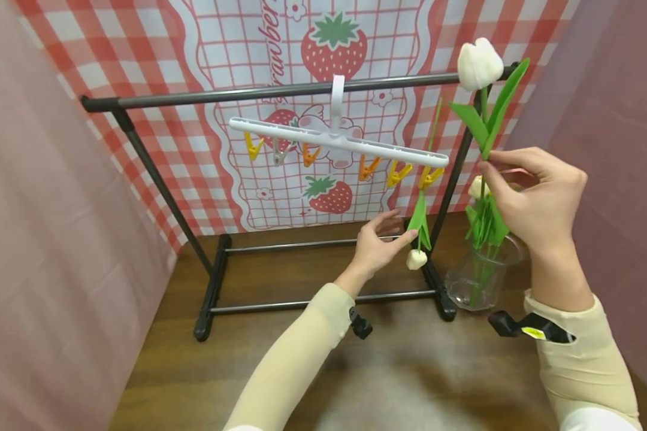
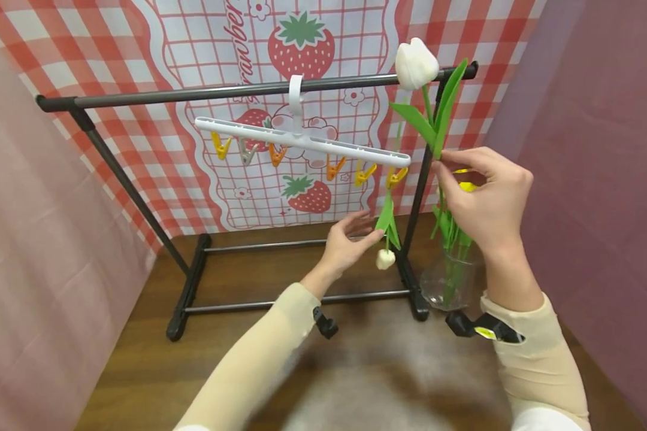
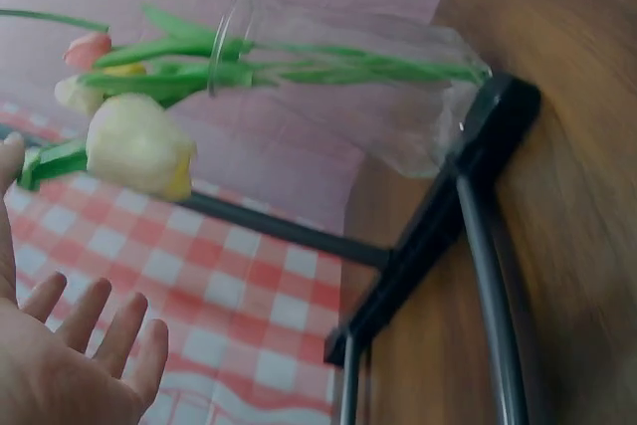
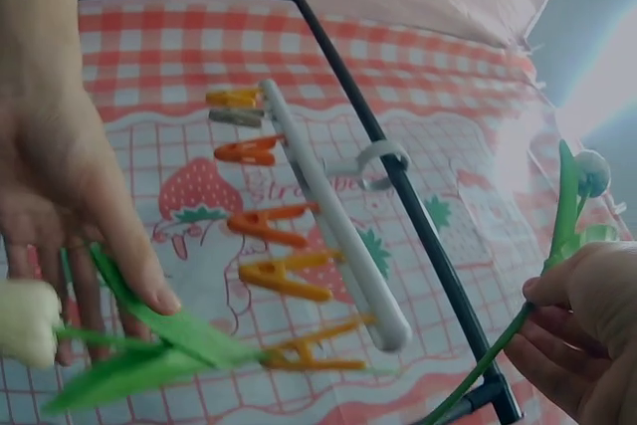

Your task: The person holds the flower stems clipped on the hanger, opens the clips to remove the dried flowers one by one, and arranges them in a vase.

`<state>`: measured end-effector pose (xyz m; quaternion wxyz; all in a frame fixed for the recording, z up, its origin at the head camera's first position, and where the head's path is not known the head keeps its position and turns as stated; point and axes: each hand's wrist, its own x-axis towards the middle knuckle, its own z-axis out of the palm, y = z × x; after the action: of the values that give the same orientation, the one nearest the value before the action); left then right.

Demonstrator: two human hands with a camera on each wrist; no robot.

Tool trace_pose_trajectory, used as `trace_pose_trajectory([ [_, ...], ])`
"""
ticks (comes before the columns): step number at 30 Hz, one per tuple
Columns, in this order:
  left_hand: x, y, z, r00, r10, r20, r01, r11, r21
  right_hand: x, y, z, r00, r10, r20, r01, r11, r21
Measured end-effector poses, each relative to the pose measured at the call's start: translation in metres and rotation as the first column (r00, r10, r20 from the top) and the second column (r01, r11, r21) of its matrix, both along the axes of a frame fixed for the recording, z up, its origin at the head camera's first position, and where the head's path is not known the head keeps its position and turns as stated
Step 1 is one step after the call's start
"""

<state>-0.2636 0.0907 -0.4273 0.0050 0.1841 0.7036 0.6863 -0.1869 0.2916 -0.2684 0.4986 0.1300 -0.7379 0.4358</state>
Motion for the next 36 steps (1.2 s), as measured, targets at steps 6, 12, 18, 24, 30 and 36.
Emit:
trace_pose_trajectory([
  [6, 0.006, 0.005, 0.005, 0.994, 0.096, -0.053, -0.096, 0.995, 0.000, 0.001, 0.010, -0.004, 0.997, -0.072, 0.010, 0.072, 0.997, -0.003],
  [12, 0.022, -0.012, -0.010, 0.987, 0.162, 0.000, -0.162, 0.986, 0.034, -0.003, 0.017, -0.024, 0.997, -0.074, 0.036, 0.075, 0.997, -0.020],
  [18, 0.032, -0.015, -0.025, 0.990, 0.136, 0.035, -0.138, 0.990, 0.043, 0.002, 0.027, -0.041, 0.992, -0.109, 0.066, 0.111, 0.994, -0.022],
  [24, 0.026, -0.009, -0.021, 0.997, 0.071, -0.006, -0.070, 0.997, 0.029, -0.002, 0.049, -0.052, 0.985, -0.162, 0.064, 0.162, 0.987, 0.003],
  [30, 0.014, -0.005, -0.007, 0.999, 0.021, -0.041, -0.020, 1.000, 0.018, -0.011, 0.066, -0.057, 0.975, -0.216, 0.051, 0.214, 0.976, 0.040],
  [36, 0.009, 0.001, 0.003, 0.998, -0.041, -0.048, 0.039, 0.998, -0.039, -0.009, 0.080, -0.064, 0.971, -0.232, 0.052, 0.232, 0.973, 0.020],
])
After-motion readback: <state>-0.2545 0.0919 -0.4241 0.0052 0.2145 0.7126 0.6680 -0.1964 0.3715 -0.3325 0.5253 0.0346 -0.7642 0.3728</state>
